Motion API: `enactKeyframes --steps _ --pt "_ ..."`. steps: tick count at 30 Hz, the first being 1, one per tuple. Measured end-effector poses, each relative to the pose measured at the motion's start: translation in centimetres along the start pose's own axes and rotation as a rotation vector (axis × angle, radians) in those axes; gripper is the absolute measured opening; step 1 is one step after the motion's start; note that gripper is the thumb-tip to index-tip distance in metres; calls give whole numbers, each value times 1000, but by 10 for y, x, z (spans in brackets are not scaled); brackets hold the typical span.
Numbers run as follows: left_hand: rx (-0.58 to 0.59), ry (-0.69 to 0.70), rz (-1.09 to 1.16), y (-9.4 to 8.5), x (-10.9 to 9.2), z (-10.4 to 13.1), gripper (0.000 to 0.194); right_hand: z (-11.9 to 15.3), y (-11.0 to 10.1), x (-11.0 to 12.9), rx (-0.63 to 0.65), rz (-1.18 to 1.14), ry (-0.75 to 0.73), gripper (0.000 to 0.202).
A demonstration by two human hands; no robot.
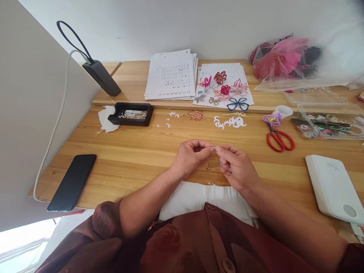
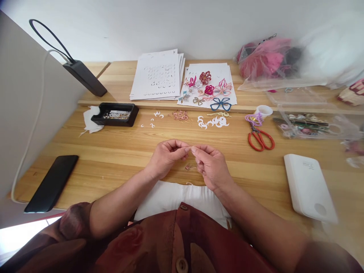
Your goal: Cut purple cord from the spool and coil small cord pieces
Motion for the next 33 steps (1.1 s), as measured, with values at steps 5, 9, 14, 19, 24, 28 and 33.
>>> enactKeyframes --steps 5,9,14,19,24,28,33 --pt "-12 6 -77 -4 0 -1 24 -2 2 -2 -10 -37 19 40" --pt "21 11 -25 -3 0 -1 29 -5 4 -2 -3 -38 1 38" --pt "-23 30 19 -3 -2 -1 36 -7 4 -2 -1 -40 -1 37" --pt "-58 28 -18 -3 -1 -1 32 -9 3 -3 13 -45 23 38" --pt "-68 54 -66 -6 -1 -2 25 -9 4 -2 21 -61 2 39" --pt "-70 92 -91 -5 -3 -1 22 -7 4 -1 16 -66 -22 40" --pt "-73 109 -46 -3 -2 2 27 -6 4 0 15 -67 -40 39"
Point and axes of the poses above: each hand's wrist, its own z-axis away from the middle knuckle, its own y-axis out of the palm, x = y × z, the point moved 8 cm from there along -z, towards the middle knuckle, and after that the axes turned 4 degrees about -z, right-handed, at the moved point
